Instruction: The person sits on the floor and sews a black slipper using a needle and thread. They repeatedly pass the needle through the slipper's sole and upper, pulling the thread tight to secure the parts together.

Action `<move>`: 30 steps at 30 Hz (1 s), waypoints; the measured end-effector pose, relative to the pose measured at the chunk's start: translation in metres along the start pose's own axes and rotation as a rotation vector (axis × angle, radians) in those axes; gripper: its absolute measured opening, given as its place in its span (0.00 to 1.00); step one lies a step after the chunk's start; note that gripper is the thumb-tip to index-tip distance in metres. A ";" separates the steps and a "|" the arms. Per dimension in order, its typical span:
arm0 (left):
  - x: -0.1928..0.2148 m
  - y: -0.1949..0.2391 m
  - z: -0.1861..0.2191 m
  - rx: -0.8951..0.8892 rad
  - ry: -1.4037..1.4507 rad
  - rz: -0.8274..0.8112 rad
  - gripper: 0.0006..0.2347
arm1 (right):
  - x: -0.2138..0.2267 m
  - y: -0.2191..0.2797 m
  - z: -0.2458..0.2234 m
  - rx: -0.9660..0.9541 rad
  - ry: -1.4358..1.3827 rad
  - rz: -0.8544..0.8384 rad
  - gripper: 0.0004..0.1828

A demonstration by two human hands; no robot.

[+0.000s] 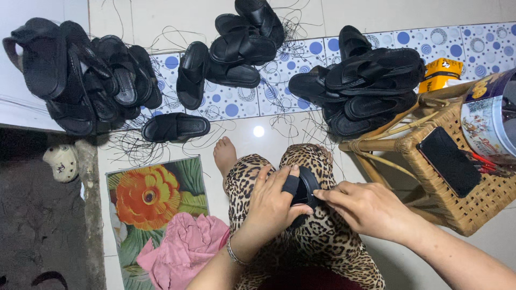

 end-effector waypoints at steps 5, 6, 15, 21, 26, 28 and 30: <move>-0.002 0.003 -0.001 -0.022 -0.016 0.005 0.42 | 0.001 -0.012 -0.006 0.057 0.057 -0.014 0.13; -0.002 0.002 -0.001 -0.024 -0.022 0.006 0.42 | 0.000 -0.014 -0.008 0.038 0.096 -0.049 0.11; 0.006 0.004 0.010 -0.003 0.043 0.106 0.32 | -0.004 -0.016 -0.009 -0.003 0.053 -0.093 0.11; 0.040 0.013 0.039 -0.174 0.106 0.314 0.04 | -0.005 -0.004 -0.012 -0.016 -0.072 0.021 0.18; 0.030 0.020 0.031 0.500 1.320 0.032 0.04 | -0.004 -0.007 -0.012 -0.064 -0.068 -0.058 0.19; -0.002 0.033 0.014 0.661 1.488 0.211 0.06 | 0.000 -0.007 -0.016 -0.007 -0.040 0.004 0.18; 0.014 0.014 0.017 0.866 1.232 0.030 0.08 | -0.001 -0.006 -0.020 0.001 -0.044 0.043 0.17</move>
Point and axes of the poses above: each hand's wrist, its own y-axis away from the middle knuckle, its own x-axis out of the back of the hand, z = x × y, the point moved 2 cm from there along -y, towards the middle knuckle, and after that the axes turned 8 degrees about -x, right-handed, at the moved point
